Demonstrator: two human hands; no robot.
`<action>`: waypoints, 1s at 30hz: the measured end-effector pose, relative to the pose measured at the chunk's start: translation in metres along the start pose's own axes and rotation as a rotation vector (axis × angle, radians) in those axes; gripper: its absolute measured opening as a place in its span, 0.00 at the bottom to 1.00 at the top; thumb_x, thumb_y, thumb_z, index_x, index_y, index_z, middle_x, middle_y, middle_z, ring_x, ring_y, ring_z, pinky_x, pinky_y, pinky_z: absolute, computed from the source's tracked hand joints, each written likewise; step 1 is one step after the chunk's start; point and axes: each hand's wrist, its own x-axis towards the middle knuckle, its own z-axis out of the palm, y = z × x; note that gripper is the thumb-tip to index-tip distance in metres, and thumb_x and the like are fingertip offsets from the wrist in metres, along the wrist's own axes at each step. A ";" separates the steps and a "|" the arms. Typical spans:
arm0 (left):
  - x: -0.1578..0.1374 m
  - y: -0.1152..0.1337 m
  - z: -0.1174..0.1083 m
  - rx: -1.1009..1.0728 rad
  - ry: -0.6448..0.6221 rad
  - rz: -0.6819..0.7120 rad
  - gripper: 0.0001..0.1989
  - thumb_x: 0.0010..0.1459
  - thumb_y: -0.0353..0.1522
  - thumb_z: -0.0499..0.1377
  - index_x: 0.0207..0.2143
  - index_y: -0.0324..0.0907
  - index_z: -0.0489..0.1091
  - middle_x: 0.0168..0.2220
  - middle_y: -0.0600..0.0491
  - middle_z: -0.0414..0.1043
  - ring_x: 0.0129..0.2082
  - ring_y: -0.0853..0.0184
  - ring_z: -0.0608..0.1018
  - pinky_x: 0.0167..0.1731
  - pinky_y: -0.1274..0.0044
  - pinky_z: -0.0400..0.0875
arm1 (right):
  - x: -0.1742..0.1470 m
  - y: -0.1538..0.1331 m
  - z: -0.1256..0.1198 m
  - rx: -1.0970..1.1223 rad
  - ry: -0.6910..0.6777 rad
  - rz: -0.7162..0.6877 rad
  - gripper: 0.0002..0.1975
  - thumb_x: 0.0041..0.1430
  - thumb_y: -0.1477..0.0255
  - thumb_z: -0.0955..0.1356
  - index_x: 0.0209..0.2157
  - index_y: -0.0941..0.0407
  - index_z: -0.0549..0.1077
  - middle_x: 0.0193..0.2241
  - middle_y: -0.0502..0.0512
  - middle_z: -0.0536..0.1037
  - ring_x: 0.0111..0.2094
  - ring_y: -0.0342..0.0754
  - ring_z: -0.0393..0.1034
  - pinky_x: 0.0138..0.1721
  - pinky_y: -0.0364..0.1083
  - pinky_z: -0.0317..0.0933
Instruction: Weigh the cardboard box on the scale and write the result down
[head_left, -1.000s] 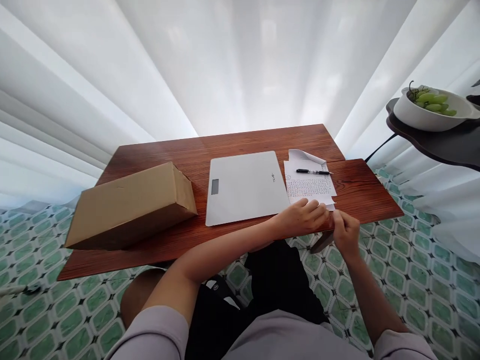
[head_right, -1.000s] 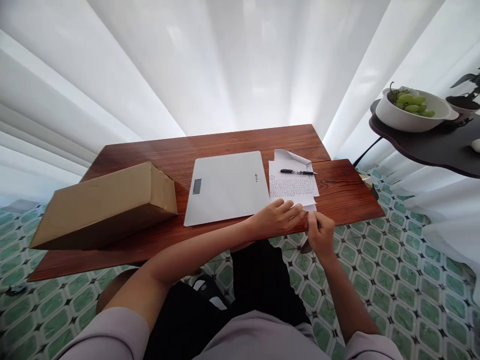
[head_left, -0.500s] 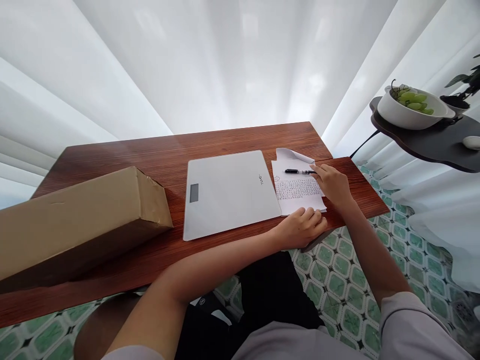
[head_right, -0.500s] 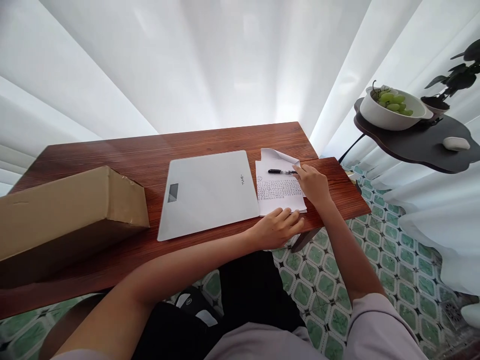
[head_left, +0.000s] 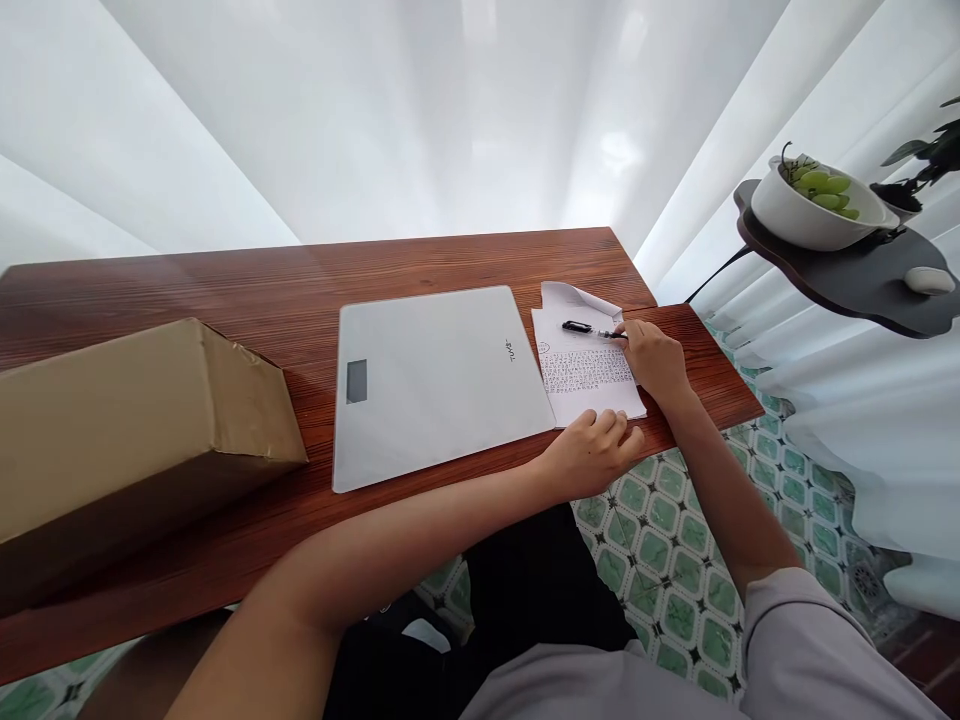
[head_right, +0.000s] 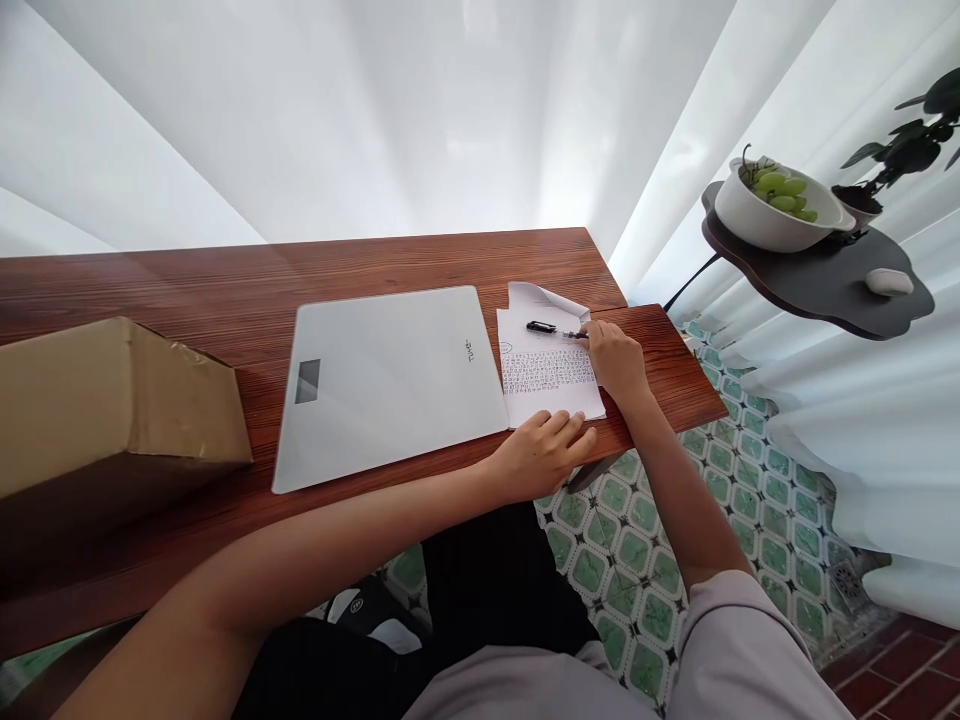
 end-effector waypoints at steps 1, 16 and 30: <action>0.000 0.000 0.000 -0.005 -0.006 0.000 0.17 0.68 0.30 0.46 0.54 0.33 0.64 0.53 0.36 0.69 0.44 0.57 0.72 0.37 0.69 0.64 | 0.000 0.000 0.000 -0.001 0.016 0.013 0.15 0.73 0.66 0.58 0.46 0.58 0.72 0.39 0.63 0.79 0.42 0.54 0.72 0.32 0.47 0.55; -0.001 -0.001 0.002 -0.046 0.074 -0.073 0.16 0.67 0.33 0.48 0.50 0.34 0.66 0.52 0.38 0.68 0.52 0.48 0.70 0.47 0.62 0.65 | -0.041 -0.018 -0.020 0.993 0.037 0.280 0.12 0.65 0.58 0.58 0.35 0.52 0.61 0.17 0.45 0.69 0.17 0.44 0.62 0.21 0.43 0.58; -0.001 -0.002 0.003 -0.064 0.098 -0.084 0.14 0.66 0.35 0.50 0.46 0.35 0.66 0.48 0.40 0.68 0.48 0.49 0.72 0.43 0.64 0.67 | -0.040 -0.031 -0.017 1.039 -0.173 0.294 0.18 0.63 0.59 0.65 0.22 0.52 0.62 0.12 0.45 0.68 0.13 0.42 0.59 0.18 0.44 0.55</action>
